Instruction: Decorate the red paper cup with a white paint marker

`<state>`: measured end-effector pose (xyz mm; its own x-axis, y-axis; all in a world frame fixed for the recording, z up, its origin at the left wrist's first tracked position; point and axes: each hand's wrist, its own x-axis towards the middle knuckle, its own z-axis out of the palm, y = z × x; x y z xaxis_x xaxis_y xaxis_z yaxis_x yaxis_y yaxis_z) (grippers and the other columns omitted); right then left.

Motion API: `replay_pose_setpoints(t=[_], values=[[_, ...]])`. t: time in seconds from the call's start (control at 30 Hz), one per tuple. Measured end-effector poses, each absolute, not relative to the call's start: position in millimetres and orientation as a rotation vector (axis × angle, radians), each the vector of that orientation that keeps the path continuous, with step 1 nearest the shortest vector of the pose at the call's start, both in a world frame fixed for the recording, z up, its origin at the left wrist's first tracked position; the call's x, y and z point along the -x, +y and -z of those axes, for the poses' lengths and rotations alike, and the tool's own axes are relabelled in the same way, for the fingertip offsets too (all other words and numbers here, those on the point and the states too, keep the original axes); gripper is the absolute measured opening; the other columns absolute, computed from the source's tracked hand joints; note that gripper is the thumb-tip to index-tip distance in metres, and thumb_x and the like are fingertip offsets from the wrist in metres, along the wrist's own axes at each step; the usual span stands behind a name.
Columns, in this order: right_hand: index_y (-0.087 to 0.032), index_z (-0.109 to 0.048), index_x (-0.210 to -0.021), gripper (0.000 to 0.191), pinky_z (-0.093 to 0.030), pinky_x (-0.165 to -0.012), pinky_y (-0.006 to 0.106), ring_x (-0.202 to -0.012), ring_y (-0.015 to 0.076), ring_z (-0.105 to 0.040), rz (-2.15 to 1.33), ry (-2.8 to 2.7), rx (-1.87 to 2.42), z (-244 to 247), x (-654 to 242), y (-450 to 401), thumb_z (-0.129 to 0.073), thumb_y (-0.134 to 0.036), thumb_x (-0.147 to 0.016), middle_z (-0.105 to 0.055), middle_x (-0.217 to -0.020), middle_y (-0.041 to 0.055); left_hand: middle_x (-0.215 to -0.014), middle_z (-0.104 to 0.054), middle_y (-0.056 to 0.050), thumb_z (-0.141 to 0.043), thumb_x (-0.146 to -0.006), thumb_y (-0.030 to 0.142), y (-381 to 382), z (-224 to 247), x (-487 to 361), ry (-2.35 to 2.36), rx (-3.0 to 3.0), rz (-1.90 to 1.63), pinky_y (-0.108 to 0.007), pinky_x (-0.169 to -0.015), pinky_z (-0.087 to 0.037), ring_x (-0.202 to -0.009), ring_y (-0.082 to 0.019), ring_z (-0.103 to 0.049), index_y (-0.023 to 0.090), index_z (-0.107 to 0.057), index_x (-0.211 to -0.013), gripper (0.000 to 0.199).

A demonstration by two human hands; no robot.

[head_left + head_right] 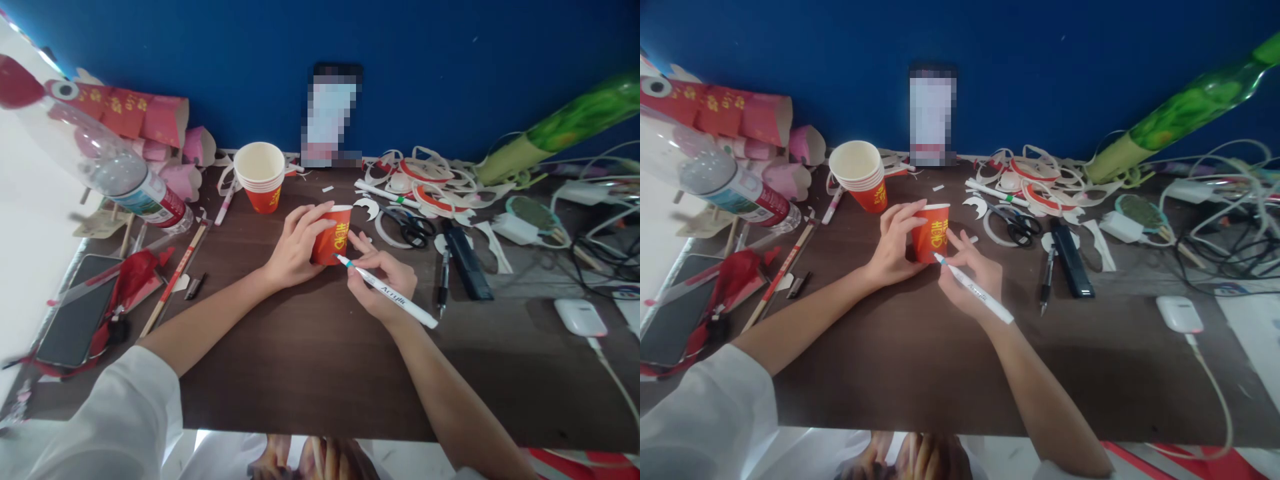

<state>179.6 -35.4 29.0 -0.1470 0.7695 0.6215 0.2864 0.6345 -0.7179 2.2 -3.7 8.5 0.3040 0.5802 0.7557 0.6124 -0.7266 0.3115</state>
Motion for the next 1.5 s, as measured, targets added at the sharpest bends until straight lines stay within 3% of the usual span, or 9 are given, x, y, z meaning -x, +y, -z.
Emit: replay_pose_setpoints(t=[0.17, 0.43, 0.77, 1.0, 1.5], values=[[-0.023, -0.052, -0.071, 0.021, -0.048, -0.101, 0.051, -0.102, 0.0322, -0.066, -0.565, -1.708, 0.874, -26.2, -181.7, -34.6, -0.062, -0.005, -0.067, -0.070, -0.072, -0.0027, -0.133, -0.050, -0.017, -0.065, -0.080, 0.039, -3.7, -8.6, -1.9, -1.157, 2.500, 1.424, -0.046, -0.102, -0.035, -0.124, -0.027, -0.044, 0.019, -0.036, -0.121, 0.054], [-0.024, -0.052, -0.067, 0.019, -0.047, -0.102, 0.054, -0.100, 0.0339, -0.067, -0.597, -1.697, 0.849, -31.2, -181.7, -34.3, -0.060, -0.006, -0.065, -0.063, -0.061, -0.0046, -0.135, -0.048, -0.017, -0.062, -0.082, 0.041, -3.2, -8.4, -2.1, -1.176, 2.501, 1.426, -0.046, -0.101, -0.035, -0.124, -0.027, -0.045, 0.022, -0.036, -0.121, 0.051], [-0.024, -0.057, -0.071, 0.009, -0.048, -0.100, 0.056, -0.098, 0.0318, -0.069, -0.755, -1.451, 0.833, -29.5, -185.8, -26.8, -0.065, -0.023, -0.075, -0.059, -0.059, -0.0031, -0.142, -0.036, -0.017, -0.066, -0.078, 0.039, -0.8, -1.0, -1.5, -1.208, 2.620, 1.512, -0.050, -0.107, -0.031, -0.134, -0.030, -0.034, 0.023, -0.028, -0.131, 0.066], [-0.024, -0.058, -0.069, 0.013, -0.044, -0.104, 0.055, -0.105, 0.0329, -0.066, -0.714, -1.607, 0.846, -30.3, -186.5, -31.0, -0.066, -0.013, -0.070, -0.063, -0.060, -0.0036, -0.137, -0.035, -0.016, -0.064, -0.080, 0.041, -0.1, -1.0, -1.3, -1.208, 2.624, 1.514, -0.050, -0.106, -0.035, -0.131, -0.031, -0.035, 0.023, -0.022, -0.139, 0.075], [-0.025, -0.057, -0.071, 0.015, -0.042, -0.106, 0.054, -0.107, 0.0321, -0.065, -0.626, -1.694, 0.908, -24.5, -186.2, -31.3, -0.066, -0.013, -0.069, -0.067, -0.064, -0.0035, -0.134, -0.037, -0.016, -0.063, -0.081, 0.042, -2.0, -3.0, -1.5, -1.234, 2.607, 1.489, -0.051, -0.107, -0.034, -0.129, -0.031, -0.037, 0.023, -0.019, -0.143, 0.078]])
